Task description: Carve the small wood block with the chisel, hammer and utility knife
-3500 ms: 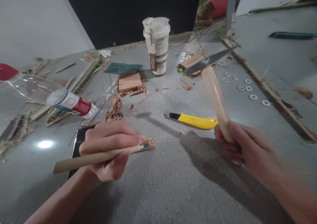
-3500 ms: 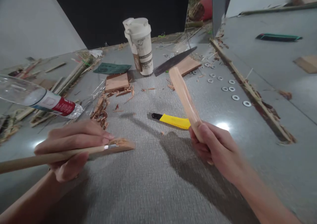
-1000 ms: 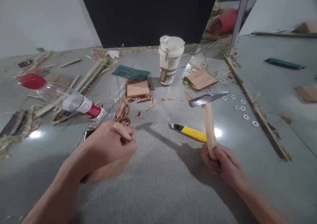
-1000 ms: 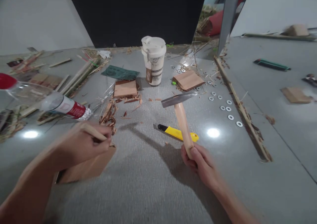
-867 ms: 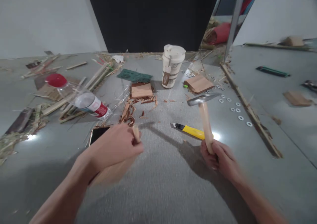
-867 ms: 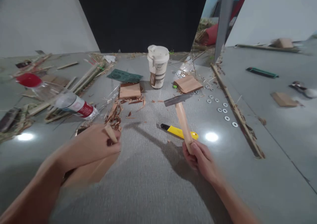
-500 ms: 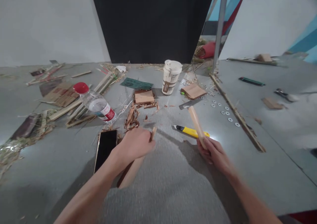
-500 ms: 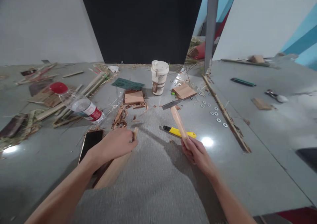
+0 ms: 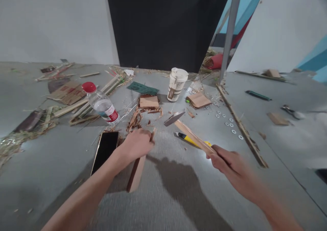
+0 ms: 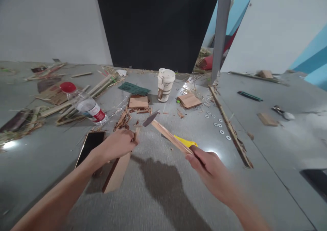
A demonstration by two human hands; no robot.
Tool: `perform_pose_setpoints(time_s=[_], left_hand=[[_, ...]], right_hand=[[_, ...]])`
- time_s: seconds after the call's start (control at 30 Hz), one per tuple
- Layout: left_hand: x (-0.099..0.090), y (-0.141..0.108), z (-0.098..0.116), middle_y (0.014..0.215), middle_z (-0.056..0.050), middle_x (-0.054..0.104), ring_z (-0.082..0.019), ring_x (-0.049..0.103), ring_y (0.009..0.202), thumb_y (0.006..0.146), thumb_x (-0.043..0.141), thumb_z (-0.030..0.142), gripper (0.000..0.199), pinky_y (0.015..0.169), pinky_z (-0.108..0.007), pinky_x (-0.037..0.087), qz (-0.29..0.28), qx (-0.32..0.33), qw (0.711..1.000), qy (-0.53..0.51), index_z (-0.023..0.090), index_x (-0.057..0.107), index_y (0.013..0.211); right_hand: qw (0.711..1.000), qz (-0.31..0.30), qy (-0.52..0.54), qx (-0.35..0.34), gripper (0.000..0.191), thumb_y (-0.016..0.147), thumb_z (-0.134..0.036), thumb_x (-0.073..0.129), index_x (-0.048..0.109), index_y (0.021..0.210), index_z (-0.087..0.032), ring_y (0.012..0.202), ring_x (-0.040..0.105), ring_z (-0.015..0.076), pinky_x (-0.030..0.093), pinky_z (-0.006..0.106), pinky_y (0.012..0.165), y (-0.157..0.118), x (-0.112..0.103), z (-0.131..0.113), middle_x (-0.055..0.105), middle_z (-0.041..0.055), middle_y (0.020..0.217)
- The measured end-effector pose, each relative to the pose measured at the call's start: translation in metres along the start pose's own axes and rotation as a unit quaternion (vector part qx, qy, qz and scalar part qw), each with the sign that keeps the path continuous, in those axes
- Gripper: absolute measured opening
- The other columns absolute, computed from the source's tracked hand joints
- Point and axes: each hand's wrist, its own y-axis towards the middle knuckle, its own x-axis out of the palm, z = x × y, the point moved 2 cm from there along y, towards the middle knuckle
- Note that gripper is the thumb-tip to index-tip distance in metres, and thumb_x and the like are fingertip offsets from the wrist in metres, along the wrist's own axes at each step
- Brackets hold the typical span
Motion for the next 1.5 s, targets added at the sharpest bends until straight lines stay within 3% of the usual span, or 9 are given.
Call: perform_pose_setpoints(time_s=[0.1, 0.27, 0.4, 0.53, 0.63, 0.87, 1.07, 1.27, 1.5], left_hand=[[-0.002, 0.002, -0.005, 0.121, -0.009, 0.075, -0.023, 0.073, 0.108, 0.106, 0.070, 0.040, 0.026, 0.099, -0.046, 0.063, 0.030, -0.016, 0.999, -0.038, 0.017, 0.073, 0.116], [0.005, 0.005, -0.001, 0.121, -0.007, 0.078, -0.026, 0.071, 0.122, 0.098, 0.062, 0.013, 0.013, 0.112, -0.046, 0.053, 0.077, 0.026, 0.985, -0.154, 0.020, 0.072, 0.101], [0.015, 0.006, 0.003, 0.105, -0.005, 0.078, -0.020, 0.077, 0.102, 0.092, 0.050, 0.009, 0.019, 0.095, -0.034, 0.058, 0.106, 0.048, 0.957, -0.266, 0.021, 0.062, 0.101], [0.019, 0.003, 0.008, 0.086, 0.000, 0.070, -0.018, 0.070, 0.082, 0.095, 0.056, 0.026, 0.008, 0.078, -0.030, 0.053, 0.129, 0.049, 0.941, -0.310, 0.022, 0.060, 0.100], [0.019, 0.000, 0.012, 0.073, 0.003, 0.059, -0.016, 0.056, 0.072, 0.090, 0.069, 0.040, 0.026, 0.072, -0.030, 0.044, 0.146, 0.031, 0.941, -0.305, 0.022, 0.056, 0.078], [0.019, -0.006, 0.015, 0.052, 0.005, 0.045, -0.012, 0.041, 0.055, 0.094, 0.065, 0.048, 0.048, 0.060, -0.029, 0.029, 0.130, -0.017, 0.943, -0.305, 0.021, 0.051, 0.056], [0.015, -0.006, 0.005, 0.063, -0.001, 0.067, -0.017, 0.062, 0.063, 0.102, 0.053, 0.051, 0.048, 0.063, -0.029, 0.043, 0.108, -0.022, 0.944, -0.312, 0.021, 0.056, 0.064], [0.010, -0.008, 0.003, 0.079, -0.002, 0.073, -0.018, 0.070, 0.077, 0.109, 0.041, 0.048, 0.043, 0.075, -0.028, 0.051, 0.121, -0.010, 0.955, -0.271, 0.022, 0.056, 0.078], [0.004, -0.019, 0.021, 0.095, -0.008, 0.077, -0.029, 0.072, 0.089, 0.112, 0.036, 0.047, 0.039, 0.074, -0.035, 0.043, 0.137, -0.095, 0.982, -0.084, 0.023, 0.061, 0.094]], right_hand=[[1.000, 0.002, 0.005, 0.000, 0.054, 0.109, -0.068, 0.044, 0.062, 0.085, -0.024, 0.056, 0.043, 0.0156, 0.029, 0.032, 0.056, 0.005, 0.010, -0.001, 0.049, -0.0031, 0.065], [0.998, -0.004, 0.057, 0.006, 0.057, 0.109, -0.072, 0.038, 0.062, 0.091, -0.023, 0.059, 0.040, 0.0159, 0.031, 0.031, 0.055, 0.010, 0.027, 0.009, 0.044, -0.0039, 0.067], [0.996, -0.005, 0.088, 0.017, 0.057, 0.110, -0.071, 0.036, 0.062, 0.096, -0.022, 0.060, 0.036, 0.0153, 0.028, 0.030, 0.053, 0.007, 0.030, 0.015, 0.040, -0.0046, 0.070], [0.994, -0.005, 0.105, 0.018, 0.058, 0.111, -0.071, 0.036, 0.062, 0.096, -0.021, 0.059, 0.038, 0.0150, 0.030, 0.030, 0.053, 0.009, 0.034, 0.018, 0.041, -0.0043, 0.070], [0.994, -0.002, 0.104, 0.013, 0.058, 0.110, -0.070, 0.037, 0.063, 0.094, -0.021, 0.059, 0.042, 0.0156, 0.031, 0.030, 0.053, 0.013, 0.037, 0.018, 0.045, -0.0032, 0.069], [0.998, 0.008, 0.068, -0.004, 0.052, 0.110, -0.064, 0.043, 0.064, 0.088, -0.022, 0.058, 0.046, 0.0159, 0.033, 0.031, 0.055, 0.018, 0.033, 0.011, 0.051, -0.0025, 0.065], [0.999, 0.008, 0.047, -0.026, 0.052, 0.111, -0.063, 0.042, 0.063, 0.085, -0.023, 0.057, 0.046, 0.0158, 0.034, 0.031, 0.055, 0.024, 0.027, 0.000, 0.052, -0.0022, 0.064], [0.999, 0.012, 0.044, -0.018, 0.052, 0.112, -0.063, 0.039, 0.062, 0.087, -0.023, 0.057, 0.048, 0.0152, 0.035, 0.029, 0.052, 0.031, 0.038, 0.005, 0.052, -0.0028, 0.066], [0.998, 0.058, -0.001, 0.000, 0.043, 0.111, -0.053, 0.045, 0.051, 0.079, -0.025, 0.060, 0.053, 0.0173, 0.036, 0.030, 0.056, 0.041, 0.060, 0.010, 0.057, -0.0008, 0.067]])
